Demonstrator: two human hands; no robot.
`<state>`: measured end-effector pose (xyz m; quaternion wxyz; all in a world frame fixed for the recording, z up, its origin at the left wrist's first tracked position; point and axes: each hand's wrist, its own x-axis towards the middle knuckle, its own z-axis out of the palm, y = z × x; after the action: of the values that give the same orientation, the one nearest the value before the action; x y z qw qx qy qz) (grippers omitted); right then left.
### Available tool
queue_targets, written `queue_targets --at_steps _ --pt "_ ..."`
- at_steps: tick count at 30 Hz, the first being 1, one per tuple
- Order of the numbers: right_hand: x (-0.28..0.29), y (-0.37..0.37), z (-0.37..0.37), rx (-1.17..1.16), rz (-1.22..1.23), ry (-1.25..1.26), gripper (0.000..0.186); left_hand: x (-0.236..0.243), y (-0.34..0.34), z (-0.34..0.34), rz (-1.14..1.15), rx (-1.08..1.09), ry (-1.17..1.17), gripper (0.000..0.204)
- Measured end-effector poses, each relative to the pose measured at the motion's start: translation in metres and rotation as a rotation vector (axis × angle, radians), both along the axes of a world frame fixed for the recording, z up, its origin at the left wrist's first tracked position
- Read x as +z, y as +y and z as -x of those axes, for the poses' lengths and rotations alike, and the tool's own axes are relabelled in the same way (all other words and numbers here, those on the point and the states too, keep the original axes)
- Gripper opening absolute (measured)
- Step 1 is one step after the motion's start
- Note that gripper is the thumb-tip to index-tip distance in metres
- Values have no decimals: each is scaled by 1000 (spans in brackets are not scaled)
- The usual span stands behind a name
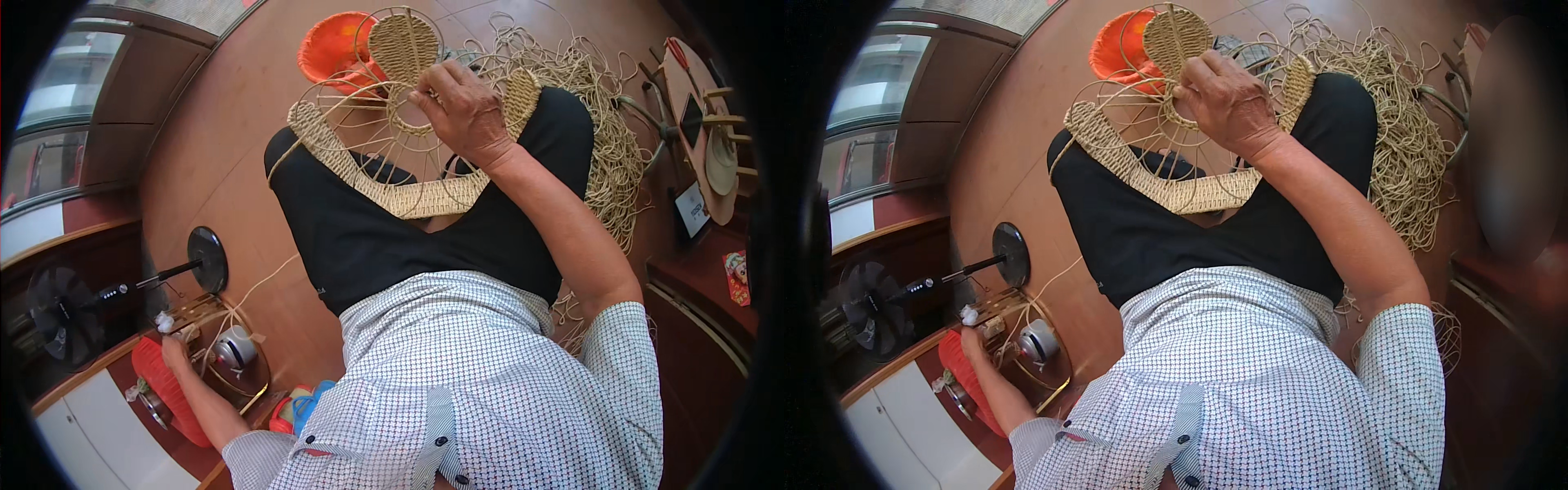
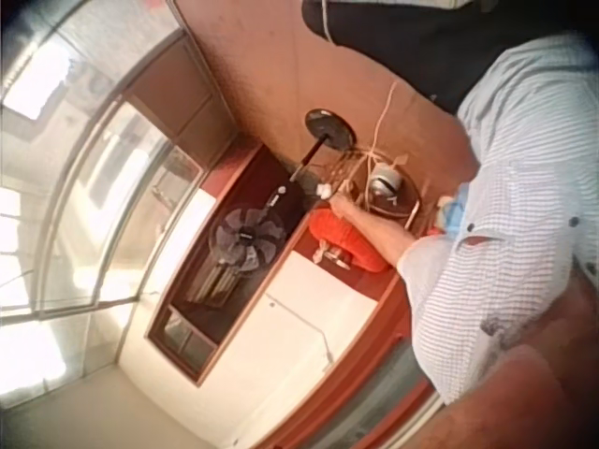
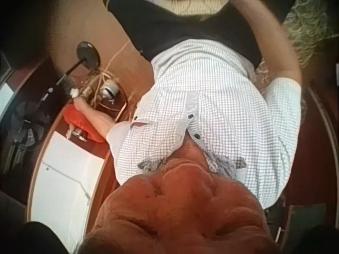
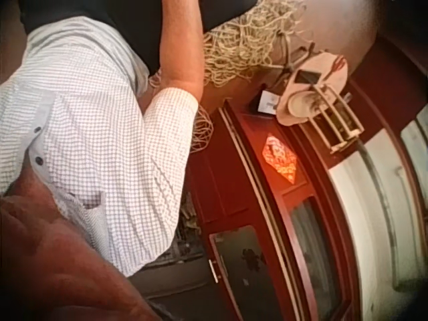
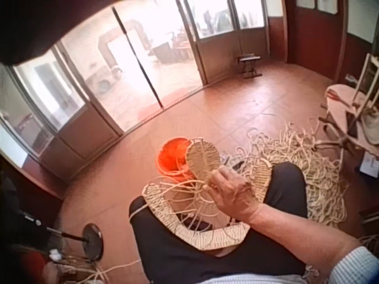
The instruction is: Weaving a decorative fan using straw strands.
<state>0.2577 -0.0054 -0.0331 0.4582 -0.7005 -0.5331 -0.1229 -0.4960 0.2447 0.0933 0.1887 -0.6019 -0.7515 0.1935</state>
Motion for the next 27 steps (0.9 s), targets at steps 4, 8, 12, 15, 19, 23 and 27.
queue_targets --at_steps 4,8,12,15,19,23,27 --pt "-1 -4 -2 4 -4 -1 18 -24 -27 -256 70 -650 -977 31" --pt "3 -3 2 -18 28 -4 18 -36 -142 -479 801 -273 -1841 37" --pt "6 -1 7 -21 27 0 19 -73 -145 -580 866 -176 -2213 46" --pt "6 -3 5 -21 45 20 18 -77 -140 -618 824 -280 -2330 40" --pt "6 -4 4 -11 57 42 18 -71 -116 -645 784 -518 -2192 23" --pt "4 -5 0 30 -36 25 14 -64 -93 -671 782 -852 -1932 14" --pt "0 -5 -2 51 -51 41 12 -65 -83 -685 520 -1242 -1664 12"
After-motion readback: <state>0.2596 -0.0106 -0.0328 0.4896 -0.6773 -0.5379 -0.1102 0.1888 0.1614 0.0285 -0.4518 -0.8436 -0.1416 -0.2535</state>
